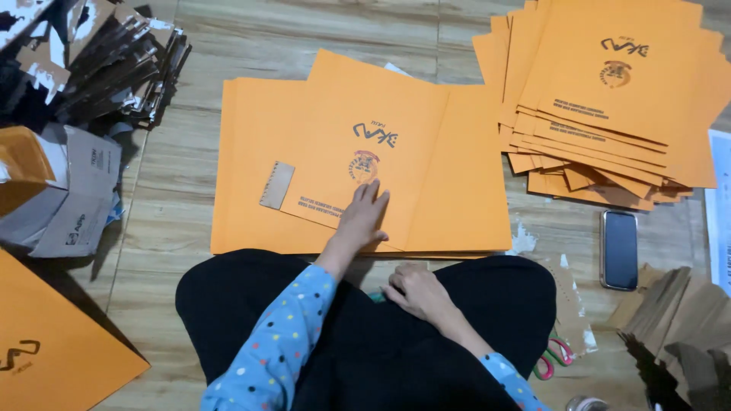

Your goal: Folding orange paper folders along pre-scored lines and using a tool to sharpen the creases.

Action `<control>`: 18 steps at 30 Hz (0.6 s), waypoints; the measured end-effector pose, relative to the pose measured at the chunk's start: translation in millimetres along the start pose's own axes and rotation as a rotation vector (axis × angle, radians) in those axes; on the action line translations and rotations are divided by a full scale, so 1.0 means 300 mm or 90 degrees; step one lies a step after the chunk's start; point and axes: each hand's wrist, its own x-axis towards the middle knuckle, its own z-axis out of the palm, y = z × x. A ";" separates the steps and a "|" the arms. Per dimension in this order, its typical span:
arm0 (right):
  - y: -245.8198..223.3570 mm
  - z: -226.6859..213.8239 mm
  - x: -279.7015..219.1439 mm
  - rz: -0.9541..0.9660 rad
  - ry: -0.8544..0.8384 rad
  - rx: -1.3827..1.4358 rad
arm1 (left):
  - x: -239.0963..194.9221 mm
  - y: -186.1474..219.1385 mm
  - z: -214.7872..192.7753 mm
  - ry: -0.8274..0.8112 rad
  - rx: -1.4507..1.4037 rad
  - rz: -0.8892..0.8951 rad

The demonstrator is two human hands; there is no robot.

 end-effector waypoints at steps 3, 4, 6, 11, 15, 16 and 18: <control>-0.032 -0.030 0.011 0.039 0.006 0.094 | -0.184 0.000 0.027 0.189 0.031 0.064; -0.012 -0.034 0.019 0.040 0.011 0.090 | -0.168 0.014 0.041 0.192 0.032 0.069; 0.002 -0.015 0.011 0.107 0.037 0.121 | -0.182 0.044 0.085 0.210 -0.007 0.025; 0.008 0.014 0.002 0.114 0.126 0.187 | -0.202 0.038 0.131 0.237 0.014 0.065; 0.161 0.040 0.001 0.120 0.466 0.483 | -0.222 0.054 0.079 0.359 -0.118 0.002; 0.144 -0.124 -0.033 0.111 0.465 0.477 | -0.220 0.057 0.066 0.369 -0.118 0.001; 0.082 -0.419 -0.109 0.058 0.700 0.606 | -0.254 0.053 0.048 0.327 -0.243 -0.112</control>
